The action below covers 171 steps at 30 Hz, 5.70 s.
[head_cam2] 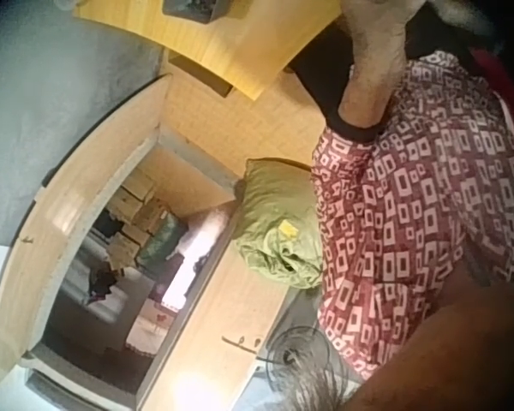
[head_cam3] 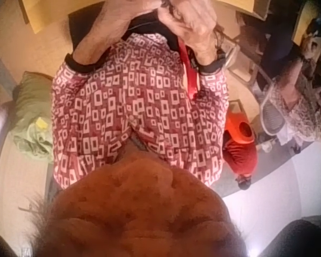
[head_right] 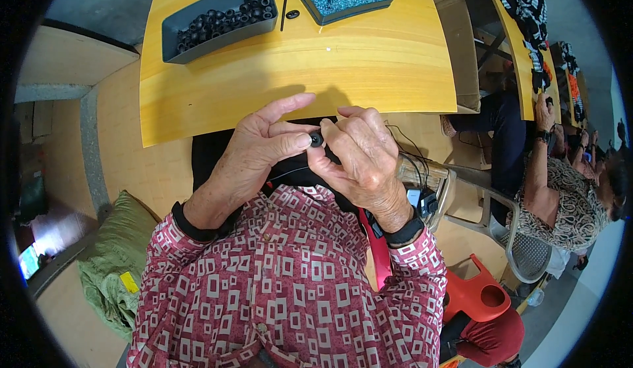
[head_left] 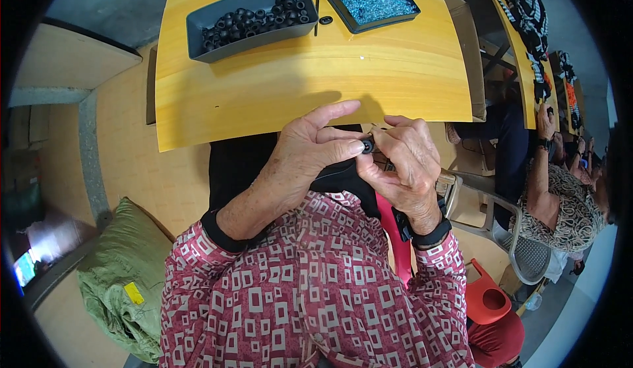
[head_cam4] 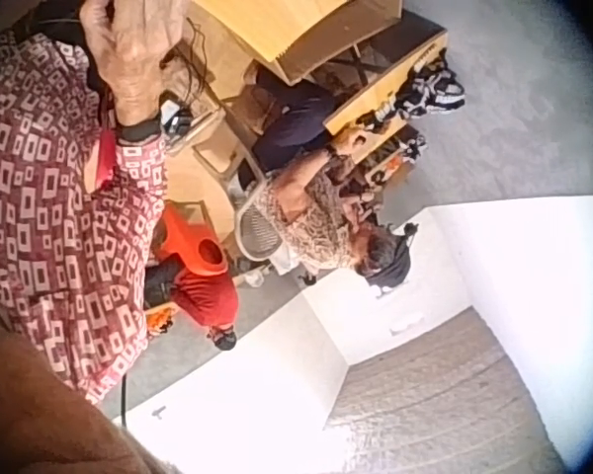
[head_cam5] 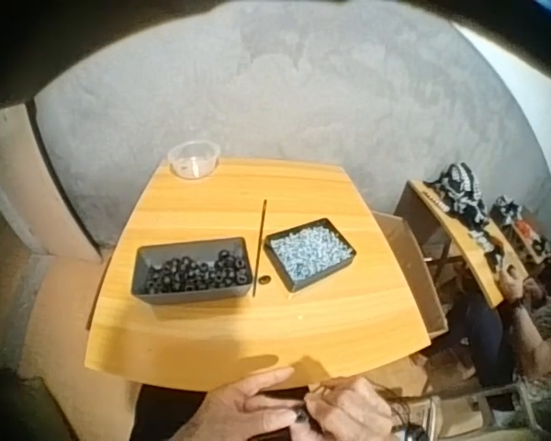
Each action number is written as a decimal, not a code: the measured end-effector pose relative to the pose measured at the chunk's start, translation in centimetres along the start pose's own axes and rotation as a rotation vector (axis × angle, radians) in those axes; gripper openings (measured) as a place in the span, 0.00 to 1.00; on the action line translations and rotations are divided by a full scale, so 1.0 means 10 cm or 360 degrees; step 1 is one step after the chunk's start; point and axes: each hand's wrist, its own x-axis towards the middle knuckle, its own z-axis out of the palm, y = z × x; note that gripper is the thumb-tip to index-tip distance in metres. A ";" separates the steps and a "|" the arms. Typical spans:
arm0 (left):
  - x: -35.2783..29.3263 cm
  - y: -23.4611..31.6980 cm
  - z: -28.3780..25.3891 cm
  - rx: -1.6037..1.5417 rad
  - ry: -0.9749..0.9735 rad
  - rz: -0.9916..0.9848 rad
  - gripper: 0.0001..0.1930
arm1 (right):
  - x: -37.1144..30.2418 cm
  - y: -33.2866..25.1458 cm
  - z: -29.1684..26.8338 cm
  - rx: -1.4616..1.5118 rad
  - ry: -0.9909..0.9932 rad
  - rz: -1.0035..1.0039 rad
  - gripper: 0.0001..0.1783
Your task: The person assembles small components by picking up black plastic parts and small fasteners from trays on the table and inserting the fasteners into the black parts by hand.
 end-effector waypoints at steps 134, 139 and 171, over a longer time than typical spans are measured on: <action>-0.63 0.52 -0.79 -0.0056 0.0419 0.0579 0.14 | 0.97 -0.48 0.73 0.0360 -0.0249 -0.0577 0.20; -0.42 0.45 -0.68 -0.0459 0.0335 0.0317 0.15 | 0.87 -0.33 0.68 0.0219 -0.0235 -0.0496 0.19; -0.29 0.48 -0.96 -0.0100 0.0370 0.0342 0.11 | 2.06 0.60 1.41 -0.0796 -0.1349 0.0089 0.06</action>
